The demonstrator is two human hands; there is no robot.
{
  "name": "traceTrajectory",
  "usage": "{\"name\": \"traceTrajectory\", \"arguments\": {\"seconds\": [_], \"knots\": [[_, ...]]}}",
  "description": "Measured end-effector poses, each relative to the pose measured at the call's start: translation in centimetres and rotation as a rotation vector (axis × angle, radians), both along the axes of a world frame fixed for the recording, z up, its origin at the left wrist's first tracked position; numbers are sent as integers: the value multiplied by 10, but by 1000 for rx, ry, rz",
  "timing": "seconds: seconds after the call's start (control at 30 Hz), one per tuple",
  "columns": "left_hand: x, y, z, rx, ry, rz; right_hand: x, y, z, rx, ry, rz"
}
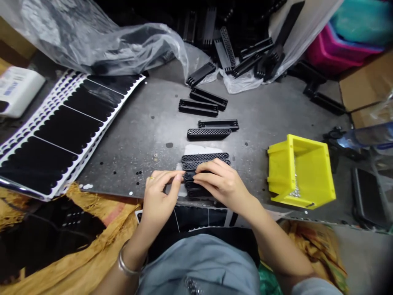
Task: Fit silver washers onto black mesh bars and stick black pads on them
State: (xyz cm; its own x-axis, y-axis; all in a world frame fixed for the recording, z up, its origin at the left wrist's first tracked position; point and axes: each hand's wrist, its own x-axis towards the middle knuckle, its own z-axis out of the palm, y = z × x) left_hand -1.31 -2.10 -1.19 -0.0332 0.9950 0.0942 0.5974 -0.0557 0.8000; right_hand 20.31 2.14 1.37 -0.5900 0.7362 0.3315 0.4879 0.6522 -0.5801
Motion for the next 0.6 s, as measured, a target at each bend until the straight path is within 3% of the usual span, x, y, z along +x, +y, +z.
{"name": "traceTrajectory", "arguments": {"seconds": [0.3,0.47,0.6], "knots": [[8,10,1,-84,-78,66,-4,2,5,-28,-57,16],[7,11,0,-86,-39,69,33,-1,14,-211,-5,-146],[7,9,-1,-76,-30,73,56,0,7,-311,134,-233]]}}
